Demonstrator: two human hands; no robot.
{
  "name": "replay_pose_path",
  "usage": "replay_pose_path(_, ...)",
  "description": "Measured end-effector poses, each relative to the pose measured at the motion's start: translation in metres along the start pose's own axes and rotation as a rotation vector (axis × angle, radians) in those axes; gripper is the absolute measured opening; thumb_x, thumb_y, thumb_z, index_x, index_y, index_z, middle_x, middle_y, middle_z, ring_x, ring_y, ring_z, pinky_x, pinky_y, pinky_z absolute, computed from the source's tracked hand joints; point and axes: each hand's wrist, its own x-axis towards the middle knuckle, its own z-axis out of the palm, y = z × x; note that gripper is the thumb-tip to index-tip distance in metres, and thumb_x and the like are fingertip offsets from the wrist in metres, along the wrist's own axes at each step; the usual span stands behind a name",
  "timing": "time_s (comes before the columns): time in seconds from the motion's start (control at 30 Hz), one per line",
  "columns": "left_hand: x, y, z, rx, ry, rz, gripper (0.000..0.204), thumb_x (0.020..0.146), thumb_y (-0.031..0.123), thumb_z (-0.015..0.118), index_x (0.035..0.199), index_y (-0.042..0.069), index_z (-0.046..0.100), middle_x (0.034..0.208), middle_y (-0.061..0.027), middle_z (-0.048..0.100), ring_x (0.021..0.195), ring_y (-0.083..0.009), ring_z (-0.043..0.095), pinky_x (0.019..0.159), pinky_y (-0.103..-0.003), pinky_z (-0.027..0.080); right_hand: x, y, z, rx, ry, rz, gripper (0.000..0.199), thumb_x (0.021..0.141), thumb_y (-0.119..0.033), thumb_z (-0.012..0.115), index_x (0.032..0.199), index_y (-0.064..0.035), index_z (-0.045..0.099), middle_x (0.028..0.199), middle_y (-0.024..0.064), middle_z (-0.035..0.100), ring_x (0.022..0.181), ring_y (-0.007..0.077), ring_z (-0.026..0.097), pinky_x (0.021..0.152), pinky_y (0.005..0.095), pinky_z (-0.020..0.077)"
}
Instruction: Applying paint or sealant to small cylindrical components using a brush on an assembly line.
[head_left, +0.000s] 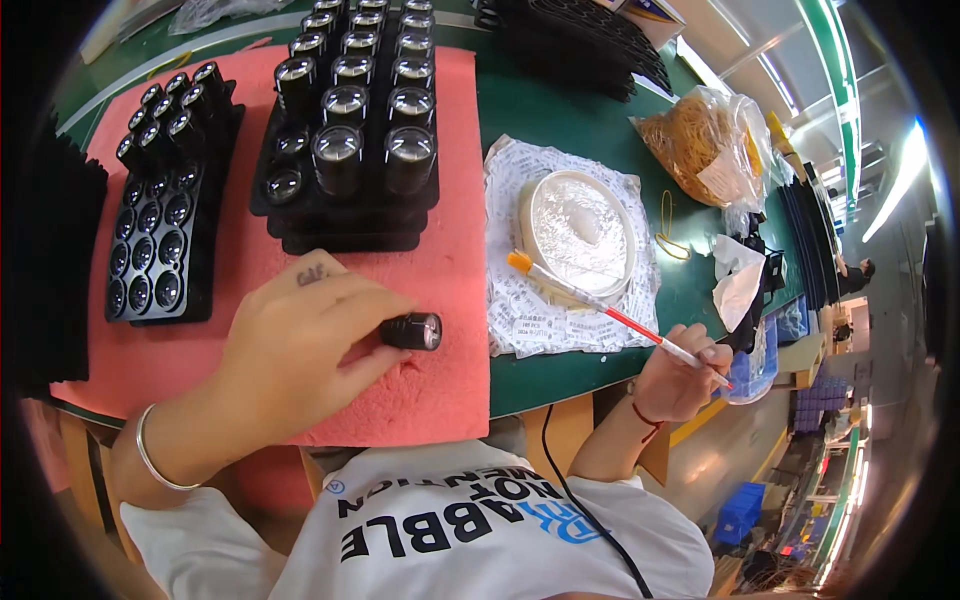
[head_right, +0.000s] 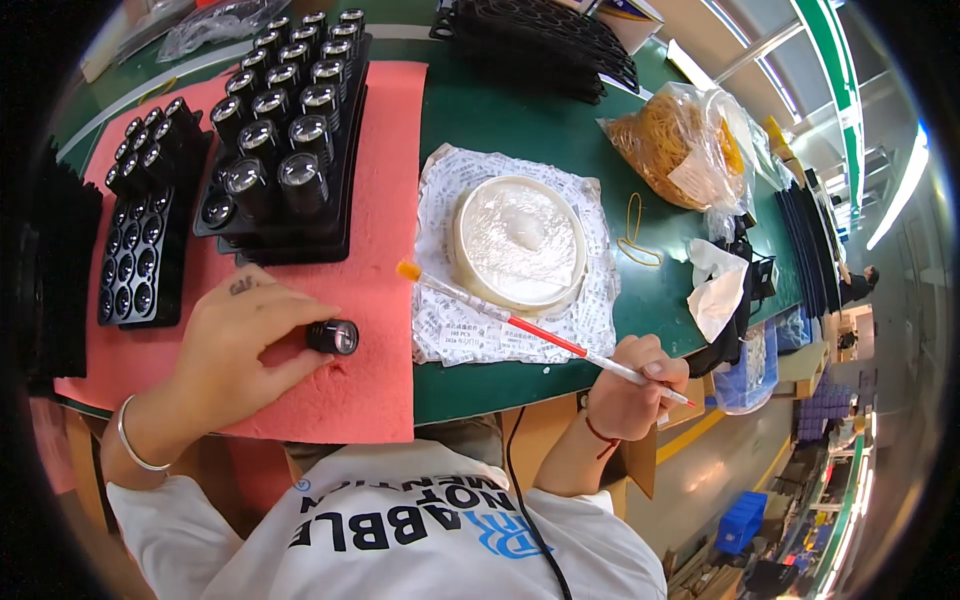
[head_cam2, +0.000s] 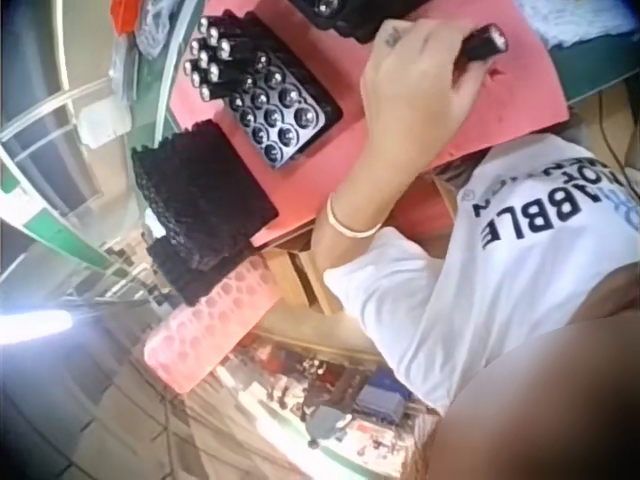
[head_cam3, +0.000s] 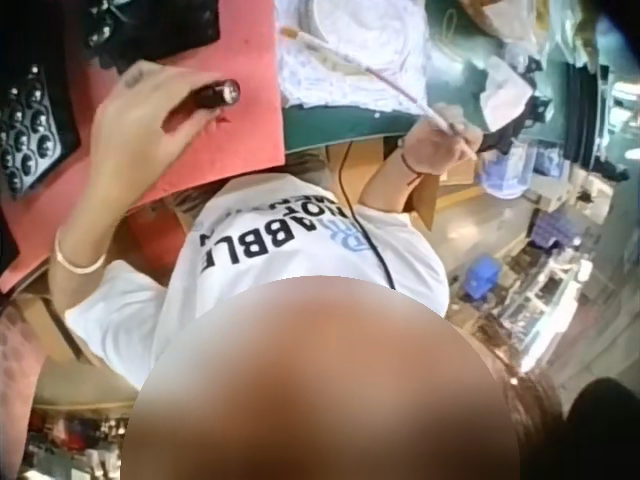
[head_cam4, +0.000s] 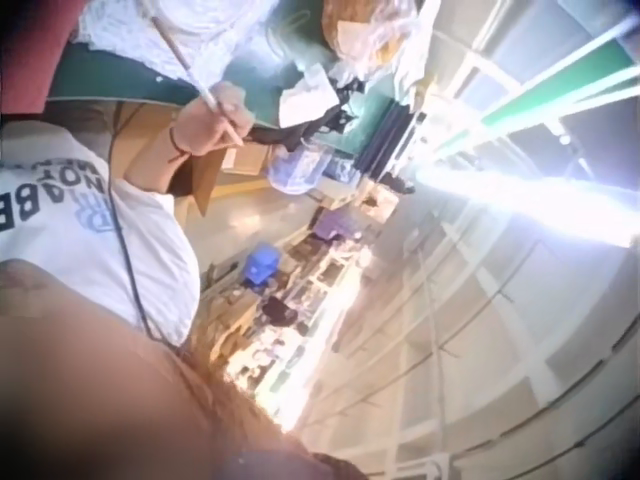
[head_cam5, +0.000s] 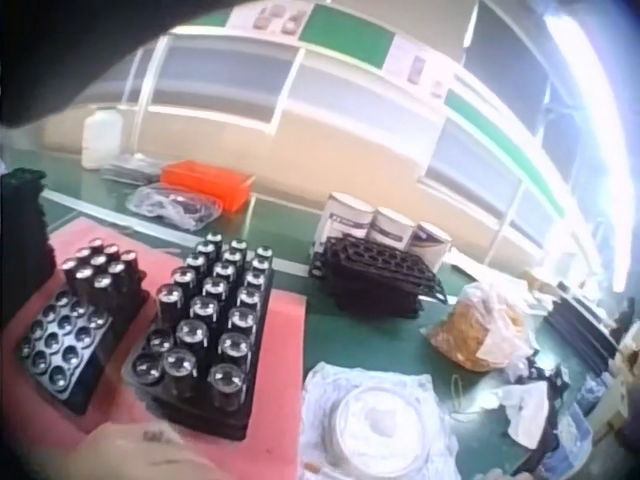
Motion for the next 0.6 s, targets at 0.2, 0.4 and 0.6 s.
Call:
replay_pose_path(0.2, 0.008, -0.001, -0.008, -0.643, -0.145, -0.633, 0.026, 0.067, 0.013, 0.073, 0.087, -0.001, 0.063, 0.073, -0.0058, 0.064, 0.062, -0.0079, 0.058, 0.056, -0.021, 0.045, -0.005, 0.001, -0.003, 0.048, -0.086, 0.009, 0.016, 0.079, -0.019, 0.06, 0.082, -0.0057, 0.053, 0.07, 0.0009, 0.049, 0.065, 0.0123, 0.037, 0.057, 0.0253, 0.0261)
replay_pose_path(0.4, 0.008, -0.002, -0.007, -0.671, -0.141, -0.616, 0.027, 0.066, 0.007, 0.073, 0.089, 0.001, 0.06, 0.076, 0.0007, 0.06, 0.059, -0.0001, 0.047, 0.048, -0.014, 0.034, -0.003, 0.003, -0.001, -0.125, -0.163, -0.054, 0.019, 0.077, -0.021, 0.064, 0.08, -0.0045, 0.056, 0.063, 0.0029, 0.053, 0.056, 0.0139, 0.044, 0.05, 0.0247, 0.0305)
replay_pose_path(0.6, 0.01, -0.002, -0.009, -0.659, -0.165, -0.637, 0.028, 0.065, 0.007, 0.074, 0.088, 0.003, 0.059, 0.08, 0.0021, 0.059, 0.055, 0.0023, 0.04, 0.046, -0.013, 0.03, 0.003, 0.004, 0.007, -0.168, -0.245, -0.084, 0.02, 0.076, -0.021, 0.066, 0.077, -0.0035, 0.058, 0.058, 0.0055, 0.057, 0.047, 0.016, 0.052, 0.043, 0.0237, 0.0352)
